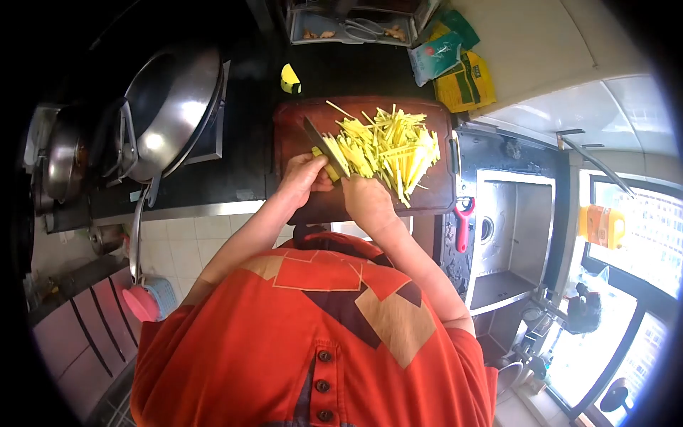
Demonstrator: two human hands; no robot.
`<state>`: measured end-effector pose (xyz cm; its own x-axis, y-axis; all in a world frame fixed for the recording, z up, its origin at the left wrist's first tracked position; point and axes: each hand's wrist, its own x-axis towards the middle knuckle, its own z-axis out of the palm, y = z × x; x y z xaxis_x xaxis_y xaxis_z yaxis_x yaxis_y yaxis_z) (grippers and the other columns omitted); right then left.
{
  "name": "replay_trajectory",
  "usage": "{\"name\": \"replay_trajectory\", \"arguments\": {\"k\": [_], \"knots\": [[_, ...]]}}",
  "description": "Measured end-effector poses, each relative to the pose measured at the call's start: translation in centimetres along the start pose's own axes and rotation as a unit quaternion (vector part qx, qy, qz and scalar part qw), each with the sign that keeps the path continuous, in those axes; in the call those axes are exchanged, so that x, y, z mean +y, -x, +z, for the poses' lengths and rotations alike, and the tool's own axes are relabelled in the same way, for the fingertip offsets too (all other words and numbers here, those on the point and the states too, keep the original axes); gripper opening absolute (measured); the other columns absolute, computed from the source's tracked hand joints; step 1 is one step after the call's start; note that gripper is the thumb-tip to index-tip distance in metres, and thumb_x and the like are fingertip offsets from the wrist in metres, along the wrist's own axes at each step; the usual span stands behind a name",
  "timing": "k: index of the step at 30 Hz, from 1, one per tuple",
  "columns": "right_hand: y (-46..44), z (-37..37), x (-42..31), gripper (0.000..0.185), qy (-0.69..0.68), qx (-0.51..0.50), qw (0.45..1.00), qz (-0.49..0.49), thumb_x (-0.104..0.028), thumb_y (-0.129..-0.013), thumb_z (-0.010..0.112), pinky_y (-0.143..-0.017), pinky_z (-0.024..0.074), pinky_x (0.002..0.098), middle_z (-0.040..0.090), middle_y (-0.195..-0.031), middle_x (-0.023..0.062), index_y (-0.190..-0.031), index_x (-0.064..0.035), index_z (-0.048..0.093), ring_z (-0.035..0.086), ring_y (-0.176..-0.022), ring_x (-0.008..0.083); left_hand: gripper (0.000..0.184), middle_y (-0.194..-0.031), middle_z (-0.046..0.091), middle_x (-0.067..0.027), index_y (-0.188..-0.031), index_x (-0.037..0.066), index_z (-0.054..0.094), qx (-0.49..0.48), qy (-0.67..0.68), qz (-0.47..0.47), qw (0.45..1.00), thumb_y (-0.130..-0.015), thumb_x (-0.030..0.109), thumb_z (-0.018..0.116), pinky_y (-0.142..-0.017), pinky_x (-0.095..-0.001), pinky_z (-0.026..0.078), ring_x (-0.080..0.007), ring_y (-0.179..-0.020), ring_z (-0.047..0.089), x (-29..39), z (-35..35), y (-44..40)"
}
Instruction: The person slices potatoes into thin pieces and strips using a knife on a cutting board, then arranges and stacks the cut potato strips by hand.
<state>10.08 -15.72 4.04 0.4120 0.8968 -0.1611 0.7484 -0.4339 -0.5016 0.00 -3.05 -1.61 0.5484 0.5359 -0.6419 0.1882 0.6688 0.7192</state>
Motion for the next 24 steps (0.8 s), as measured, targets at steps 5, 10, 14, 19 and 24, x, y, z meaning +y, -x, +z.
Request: {"name": "replay_trajectory", "arguments": {"k": [5,10,14,19,24], "knots": [[1.4,-2.9,0.0,0.033,0.005,-0.034,0.999,0.006,-0.024,-0.094,0.051,-0.061,0.0514,0.049,0.061,-0.064,0.0258,-0.077,0.003,0.06,0.063,-0.063,0.0428,0.02,-0.065,0.057,-0.0036,-0.08,0.003,0.06,0.002,-0.007,-0.005,1.0,-0.087,0.022,0.059,-0.051,-0.0312,0.058,-0.0142,-0.052,0.059,0.0,-0.1,-0.1],[2.8,-5.1,1.1,0.027,-0.048,-0.072,0.996,0.01,-0.017,-0.092,0.054,-0.063,0.046,0.0514,0.058,-0.071,0.031,-0.078,0.0065,0.057,0.058,-0.073,0.0488,0.021,-0.065,0.058,-0.0051,-0.078,0.001,0.06,0.001,0.006,-0.002,1.0,-0.085,0.021,0.06,-0.05,-0.032,0.057,-0.0158,-0.051,0.06,0.0,0.0,-0.1],[2.3,-5.5,1.4,0.028,-0.06,-0.072,0.996,0.004,-0.018,-0.092,0.054,-0.064,0.0453,0.0516,0.058,-0.071,0.0304,-0.079,0.0062,0.057,0.057,-0.073,0.0491,0.021,-0.066,0.058,-0.0059,-0.08,0.001,0.06,-0.001,-0.006,-0.01,1.0,-0.085,0.021,0.061,-0.051,-0.0323,0.058,-0.0163,-0.052,0.06,0.0,-0.2,-0.1],[1.2,-3.1,1.4,0.03,-0.017,-0.043,0.998,-0.033,-0.02,-0.092,0.053,-0.06,0.0504,0.0486,0.06,-0.065,0.026,-0.074,0.0038,0.059,0.062,-0.063,0.0427,0.021,-0.067,0.057,-0.006,-0.081,0.0,0.06,-0.008,-0.005,-0.019,1.0,-0.085,0.021,0.06,-0.052,-0.0329,0.058,-0.017,-0.054,0.06,0.3,-0.2,-0.2],[1.3,-2.8,0.7,0.031,0.002,-0.051,0.999,-0.005,-0.021,-0.092,0.052,-0.06,0.0515,0.0481,0.06,-0.064,0.026,-0.075,0.0035,0.06,0.062,-0.062,0.0422,0.021,-0.066,0.056,-0.0057,-0.08,0.0,0.06,-0.001,-0.006,-0.021,1.0,-0.085,0.02,0.06,-0.052,-0.0332,0.058,-0.0171,-0.054,0.06,0.5,-0.1,0.0]]}}
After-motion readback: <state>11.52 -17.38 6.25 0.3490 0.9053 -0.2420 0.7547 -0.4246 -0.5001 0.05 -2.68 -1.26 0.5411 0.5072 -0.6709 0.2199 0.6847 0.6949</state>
